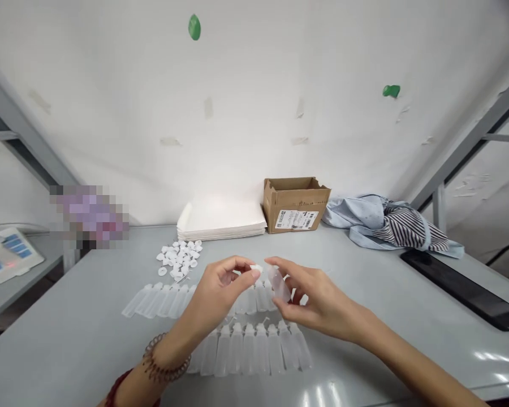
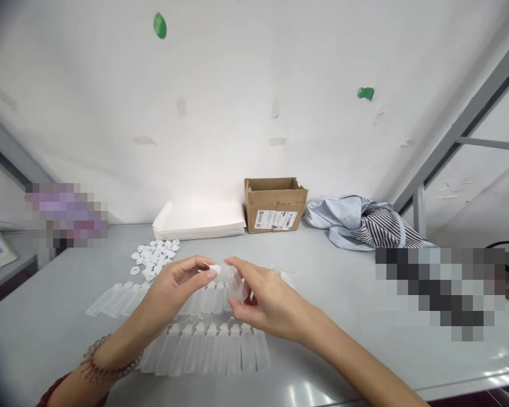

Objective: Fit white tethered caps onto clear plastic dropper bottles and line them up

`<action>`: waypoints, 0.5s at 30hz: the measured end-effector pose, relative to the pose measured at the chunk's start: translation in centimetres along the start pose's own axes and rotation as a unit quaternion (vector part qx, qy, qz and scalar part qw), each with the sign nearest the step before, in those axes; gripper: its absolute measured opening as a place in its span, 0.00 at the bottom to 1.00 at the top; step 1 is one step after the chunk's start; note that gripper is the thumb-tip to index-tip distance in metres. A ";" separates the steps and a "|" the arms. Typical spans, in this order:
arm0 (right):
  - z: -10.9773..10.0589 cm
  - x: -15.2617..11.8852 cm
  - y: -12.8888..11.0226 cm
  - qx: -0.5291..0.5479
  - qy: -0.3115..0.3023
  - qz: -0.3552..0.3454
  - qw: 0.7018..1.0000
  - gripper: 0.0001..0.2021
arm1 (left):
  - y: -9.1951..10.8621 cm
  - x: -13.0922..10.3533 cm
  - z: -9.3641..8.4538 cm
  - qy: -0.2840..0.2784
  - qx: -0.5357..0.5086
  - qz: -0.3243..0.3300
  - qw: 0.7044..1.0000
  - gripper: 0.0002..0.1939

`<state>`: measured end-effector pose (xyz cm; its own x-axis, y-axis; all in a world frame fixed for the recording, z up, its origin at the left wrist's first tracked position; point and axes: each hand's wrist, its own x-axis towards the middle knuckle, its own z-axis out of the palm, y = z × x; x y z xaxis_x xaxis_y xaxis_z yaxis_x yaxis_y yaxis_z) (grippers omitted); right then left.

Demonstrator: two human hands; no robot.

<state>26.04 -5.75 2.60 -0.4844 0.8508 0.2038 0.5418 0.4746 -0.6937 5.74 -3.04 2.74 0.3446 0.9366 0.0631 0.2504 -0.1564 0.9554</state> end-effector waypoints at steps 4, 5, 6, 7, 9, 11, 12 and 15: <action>1.0 1.8 -0.7 -0.047 0.044 -0.073 0.995 0.17 | -0.1 0.0 -0.5 0.038 -0.122 -0.005 0.992 0.10; 1.2 2.1 -0.8 -0.044 0.042 -0.079 0.995 0.16 | -0.2 0.0 -0.6 0.035 -0.142 -0.006 0.989 0.10; 1.4 2.4 -0.9 -0.039 0.040 -0.081 0.995 0.16 | -0.2 0.0 -0.7 0.030 -0.158 -0.008 0.987 0.11; 1.7 2.5 -0.9 -0.033 0.042 -0.081 0.995 0.15 | -0.2 -0.1 -0.7 0.025 -0.172 -0.012 0.985 0.11; 2.2 2.5 -0.8 -0.025 0.050 -0.076 0.996 0.14 | -0.2 -0.3 -0.5 0.018 -0.187 -0.020 0.982 0.11; 2.8 2.3 -0.5 -0.025 0.055 -0.066 0.996 0.12 | -0.1 -0.4 -0.2 0.016 -0.184 -0.027 0.983 0.11; 3.0 2.1 -0.3 -0.028 0.053 -0.057 0.997 0.12 | -0.1 -0.4 -0.1 0.016 -0.176 -0.028 0.984 0.11; 3.5 1.5 0.3 -0.052 0.038 -0.030 0.997 0.14 | -0.2 -0.5 0.1 0.008 -0.140 -0.016 0.990 0.10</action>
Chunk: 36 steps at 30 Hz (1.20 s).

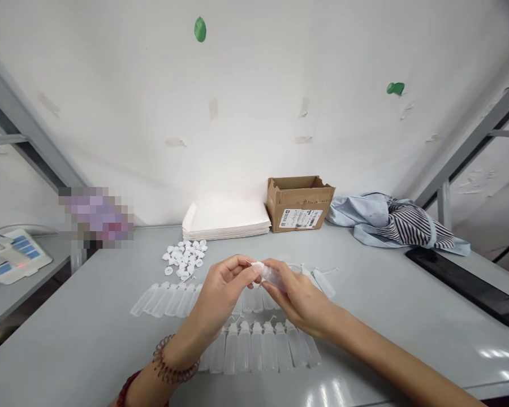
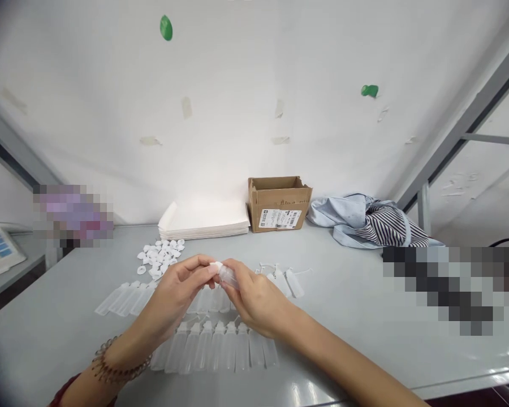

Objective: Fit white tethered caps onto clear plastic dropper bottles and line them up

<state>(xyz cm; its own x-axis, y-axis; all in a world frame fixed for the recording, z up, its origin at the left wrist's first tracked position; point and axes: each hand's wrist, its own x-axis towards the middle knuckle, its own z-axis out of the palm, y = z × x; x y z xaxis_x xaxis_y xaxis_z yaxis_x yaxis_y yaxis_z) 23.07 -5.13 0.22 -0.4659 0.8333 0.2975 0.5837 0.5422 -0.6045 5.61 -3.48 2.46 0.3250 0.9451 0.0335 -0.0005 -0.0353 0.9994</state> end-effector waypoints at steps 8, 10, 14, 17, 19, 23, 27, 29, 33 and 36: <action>-0.6 -0.5 -0.3 0.071 -0.023 0.045 0.996 0.12 | -0.2 0.2 -0.8 -0.048 0.129 0.051 0.989 0.08; -0.9 -0.5 -0.7 0.254 -0.055 0.097 0.961 0.08 | -0.2 0.2 -1.0 -0.060 0.157 0.071 0.983 0.08; -1.0 -0.5 -0.5 0.617 -0.175 0.187 0.744 0.10 | 0.1 0.2 -1.2 -0.103 0.162 0.125 0.973 0.05; -0.9 -0.5 -0.2 0.673 -0.236 0.208 0.669 0.11 | 0.3 0.1 -1.6 -0.149 0.152 0.133 0.968 0.05; -1.0 -0.5 -0.4 0.629 -0.210 0.202 0.721 0.11 | 0.4 0.1 -2.0 -0.160 0.156 0.122 0.967 0.06; -1.2 -0.7 -1.2 0.360 -0.102 0.138 0.917 0.09 | 0.7 0.2 -2.6 -0.154 0.178 0.088 0.968 0.11; -1.0 -1.0 -1.3 0.141 -0.090 0.094 0.981 0.07 | 0.6 0.3 -1.8 -0.106 0.158 0.048 0.981 0.12; -0.9 -1.0 -1.2 0.101 -0.100 0.084 0.986 0.06 | 0.4 0.3 -1.3 -0.079 0.154 0.032 0.984 0.15; -1.0 -0.7 -1.3 0.114 -0.095 0.090 0.985 0.06 | 0.0 0.3 -1.0 -0.086 0.126 0.043 0.987 0.11; -1.2 -0.4 -1.2 0.313 -0.114 0.135 0.933 0.10 | 0.0 0.4 -1.3 -0.121 0.082 0.058 0.988 0.08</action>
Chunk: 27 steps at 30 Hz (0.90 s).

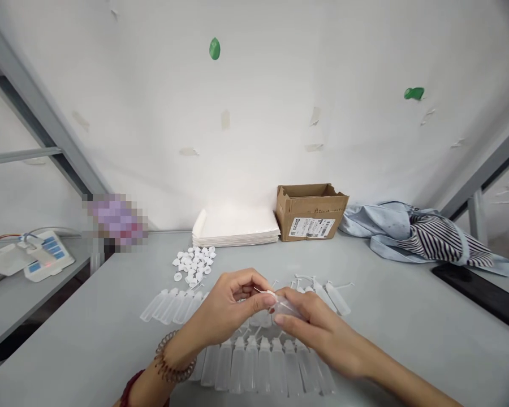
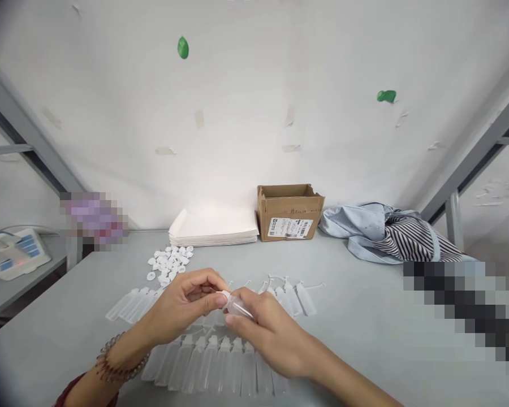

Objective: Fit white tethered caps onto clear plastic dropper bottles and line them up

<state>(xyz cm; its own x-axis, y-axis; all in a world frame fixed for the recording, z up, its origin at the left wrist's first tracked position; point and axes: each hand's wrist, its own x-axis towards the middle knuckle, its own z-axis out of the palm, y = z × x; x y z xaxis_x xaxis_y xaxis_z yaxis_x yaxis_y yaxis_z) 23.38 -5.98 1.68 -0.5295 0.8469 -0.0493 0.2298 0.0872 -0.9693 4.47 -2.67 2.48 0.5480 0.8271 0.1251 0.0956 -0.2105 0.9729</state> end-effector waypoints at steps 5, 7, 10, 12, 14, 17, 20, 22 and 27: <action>-0.2 0.3 0.8 0.310 -0.137 0.099 0.936 0.17 | 0.3 0.2 -0.5 -0.034 -0.052 0.007 0.998 0.08; 0.1 0.3 0.9 0.238 -0.098 0.067 0.964 0.16 | 0.3 0.3 -0.5 -0.015 -0.022 -0.015 1.000 0.11; 0.6 0.0 0.9 -0.067 0.019 -0.022 0.997 0.11 | 0.1 0.2 -0.3 0.001 0.038 -0.055 0.998 0.19; 0.8 -0.1 0.7 -0.227 0.050 -0.040 0.972 0.07 | -0.1 0.2 0.0 -0.012 0.061 -0.070 0.996 0.23; 0.8 0.0 0.6 -0.243 0.043 -0.030 0.969 0.06 | -0.1 0.2 0.2 -0.026 0.074 -0.073 0.994 0.24; 0.4 0.3 0.7 -0.011 -0.026 0.001 1.000 0.12 | 0.2 0.0 0.2 -0.041 0.084 -0.062 0.994 0.22; -0.2 0.7 1.1 0.268 -0.171 0.066 0.946 0.17 | 0.6 -0.2 0.0 -0.050 0.110 -0.005 0.993 0.17; -0.3 0.7 1.3 0.340 -0.232 0.097 0.906 0.17 | 0.9 -0.4 -0.1 -0.046 0.130 0.042 0.990 0.13; 0.3 0.4 0.9 0.079 -0.070 0.001 0.994 0.15 | 0.6 -0.4 -0.1 0.005 0.126 0.059 0.990 0.10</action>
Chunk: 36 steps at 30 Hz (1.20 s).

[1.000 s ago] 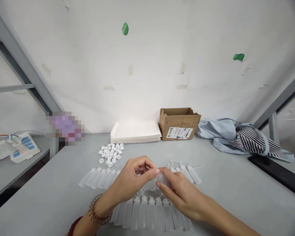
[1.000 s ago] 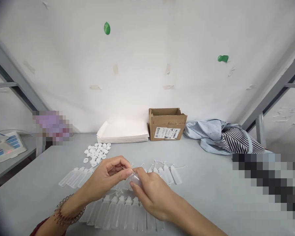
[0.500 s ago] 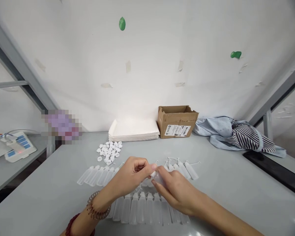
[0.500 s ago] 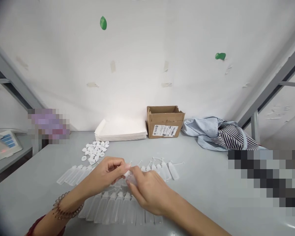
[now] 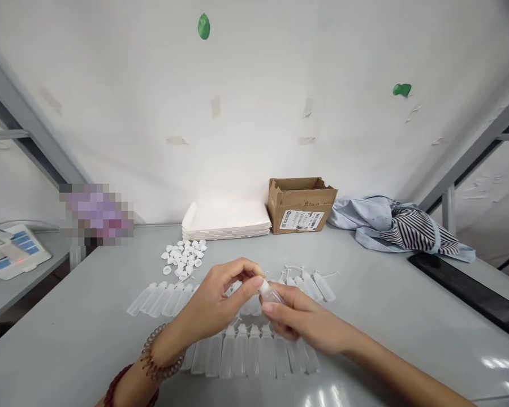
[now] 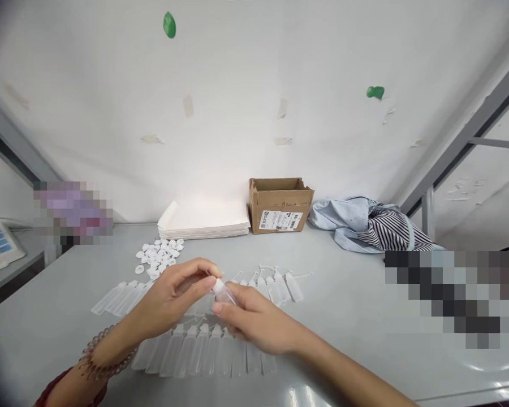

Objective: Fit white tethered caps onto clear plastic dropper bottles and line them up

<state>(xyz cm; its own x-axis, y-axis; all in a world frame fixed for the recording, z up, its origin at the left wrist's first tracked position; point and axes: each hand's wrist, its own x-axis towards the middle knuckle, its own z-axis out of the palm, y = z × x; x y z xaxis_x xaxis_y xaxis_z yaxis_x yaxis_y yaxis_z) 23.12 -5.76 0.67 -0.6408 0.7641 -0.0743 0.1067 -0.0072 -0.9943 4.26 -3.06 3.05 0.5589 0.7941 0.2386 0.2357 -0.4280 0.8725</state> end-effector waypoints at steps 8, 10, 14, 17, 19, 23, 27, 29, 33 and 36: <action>-0.1 0.5 1.9 -0.585 0.174 -0.149 0.778 0.06 | -0.2 0.1 1.4 0.059 0.080 -0.025 0.995 0.17; -0.2 0.5 1.9 -0.590 0.174 -0.148 0.774 0.07 | -0.1 0.0 1.4 0.044 0.083 -0.032 0.995 0.17; 0.0 0.1 0.4 -0.479 0.122 -0.057 0.867 0.07 | 0.0 -0.1 1.2 0.011 0.086 -0.023 0.996 0.16; 0.2 -0.3 -1.1 -0.353 0.067 -0.018 0.933 0.08 | -0.1 -0.1 1.1 0.013 0.092 -0.010 0.996 0.17; 0.3 -0.5 -1.6 -0.277 0.043 -0.012 0.960 0.08 | -0.1 -0.1 0.9 0.010 0.085 0.004 0.996 0.15; 0.4 -0.9 -1.5 -0.057 -0.024 0.032 0.998 0.12 | 0.3 -0.4 0.0 -0.015 0.030 0.075 0.997 0.04; 0.4 -0.9 -1.3 0.133 -0.070 0.055 0.987 0.16 | 0.7 -0.6 -0.6 -0.045 -0.004 0.091 0.995 0.04; 0.4 -0.8 -1.4 0.127 -0.057 0.044 0.989 0.17 | 0.7 -0.7 -0.7 -0.047 -0.003 0.084 0.995 0.05; 0.3 -0.8 -1.6 0.010 -0.007 0.013 1.000 0.16 | 0.4 -0.5 -0.4 -0.023 0.009 0.070 0.997 0.04; 0.4 -0.7 -1.2 -0.177 0.059 -0.014 0.982 0.13 | 0.2 -0.3 -0.1 0.025 0.055 0.047 0.997 0.09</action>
<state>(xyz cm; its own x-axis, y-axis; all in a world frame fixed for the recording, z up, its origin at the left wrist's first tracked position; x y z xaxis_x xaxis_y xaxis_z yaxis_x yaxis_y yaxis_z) 23.10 -6.55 1.90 -0.5572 0.8302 -0.0172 0.3618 0.2240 -0.9049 4.04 -3.32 3.17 0.5434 0.7674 0.3404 0.2706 -0.5440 0.7943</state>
